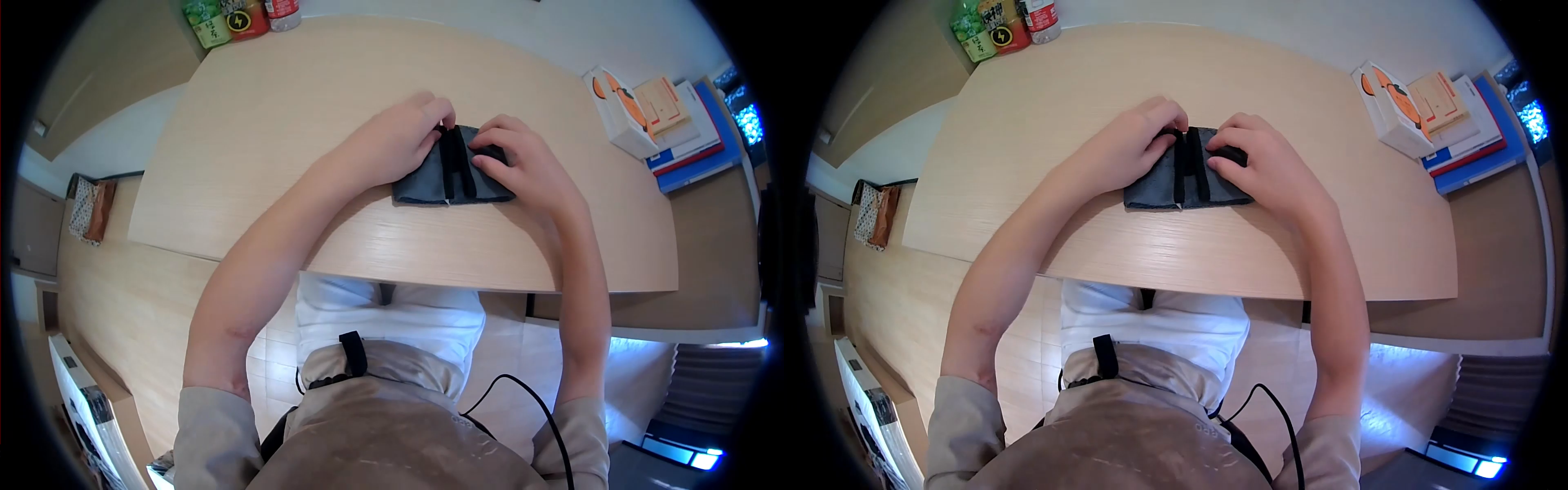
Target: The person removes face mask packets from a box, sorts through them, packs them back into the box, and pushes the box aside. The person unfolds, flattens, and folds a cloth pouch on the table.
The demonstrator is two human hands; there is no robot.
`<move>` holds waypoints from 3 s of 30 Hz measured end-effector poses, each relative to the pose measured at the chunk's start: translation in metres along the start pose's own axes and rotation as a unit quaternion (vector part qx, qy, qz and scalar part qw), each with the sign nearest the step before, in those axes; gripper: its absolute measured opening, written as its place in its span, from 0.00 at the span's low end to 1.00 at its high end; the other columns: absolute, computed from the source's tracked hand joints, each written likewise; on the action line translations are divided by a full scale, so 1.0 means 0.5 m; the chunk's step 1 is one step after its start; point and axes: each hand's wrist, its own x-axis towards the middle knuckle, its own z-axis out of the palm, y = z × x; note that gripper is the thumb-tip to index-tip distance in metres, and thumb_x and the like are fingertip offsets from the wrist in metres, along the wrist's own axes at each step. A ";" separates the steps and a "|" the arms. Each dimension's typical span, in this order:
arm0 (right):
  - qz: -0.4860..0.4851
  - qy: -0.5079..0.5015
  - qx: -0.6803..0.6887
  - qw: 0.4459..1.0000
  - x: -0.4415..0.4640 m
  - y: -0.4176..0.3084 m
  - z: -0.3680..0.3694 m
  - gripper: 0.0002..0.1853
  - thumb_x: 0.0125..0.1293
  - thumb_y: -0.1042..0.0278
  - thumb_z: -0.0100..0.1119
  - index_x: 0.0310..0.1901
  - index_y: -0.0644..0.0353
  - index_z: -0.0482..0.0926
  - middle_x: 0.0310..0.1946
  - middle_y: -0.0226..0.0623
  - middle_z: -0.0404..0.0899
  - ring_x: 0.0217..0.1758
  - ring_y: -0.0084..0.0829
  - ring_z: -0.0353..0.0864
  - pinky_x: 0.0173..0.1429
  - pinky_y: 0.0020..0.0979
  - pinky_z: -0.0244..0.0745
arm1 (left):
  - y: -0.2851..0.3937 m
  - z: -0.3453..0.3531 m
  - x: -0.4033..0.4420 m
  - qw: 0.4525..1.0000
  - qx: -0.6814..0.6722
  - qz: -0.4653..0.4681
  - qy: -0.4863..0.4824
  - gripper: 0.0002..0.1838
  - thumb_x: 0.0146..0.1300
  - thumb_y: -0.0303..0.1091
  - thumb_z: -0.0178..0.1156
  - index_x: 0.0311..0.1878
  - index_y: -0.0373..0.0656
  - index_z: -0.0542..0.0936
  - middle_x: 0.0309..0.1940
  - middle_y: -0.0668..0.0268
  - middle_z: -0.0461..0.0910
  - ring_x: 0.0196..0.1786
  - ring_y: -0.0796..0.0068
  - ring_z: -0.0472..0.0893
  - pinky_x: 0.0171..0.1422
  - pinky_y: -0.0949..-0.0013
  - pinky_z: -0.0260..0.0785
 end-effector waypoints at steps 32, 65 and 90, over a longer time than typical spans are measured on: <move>-0.064 0.012 -0.075 0.995 -0.018 0.040 0.022 0.36 0.65 0.48 0.62 0.69 0.61 0.68 0.64 0.48 0.71 0.64 0.44 0.70 0.68 0.40 0.65 | 0.003 -0.033 -0.028 0.989 0.106 0.011 -0.104 0.19 0.66 0.34 0.63 0.58 0.39 0.77 0.58 0.54 0.74 0.65 0.51 0.71 0.69 0.59 0.66; 0.052 0.095 0.163 0.981 -0.004 -0.014 -0.007 0.10 0.72 0.69 0.53 0.47 0.66 0.80 0.36 0.39 0.83 0.40 0.28 0.79 0.48 0.31 0.75 | 0.056 -0.053 -0.011 0.981 -0.115 -0.082 -0.132 0.12 0.65 0.24 0.57 0.52 0.38 0.79 0.43 0.56 0.81 0.48 0.59 0.79 0.58 0.62 0.71; 0.189 0.127 0.130 0.965 0.027 0.056 0.035 0.15 0.70 0.58 0.59 0.45 0.64 0.80 0.29 0.47 0.82 0.33 0.34 0.82 0.41 0.34 0.75 | 0.014 0.006 0.008 0.994 -0.022 -0.098 0.046 0.10 0.66 0.29 0.63 0.46 0.36 0.77 0.35 0.54 0.82 0.36 0.63 0.82 0.43 0.63 0.75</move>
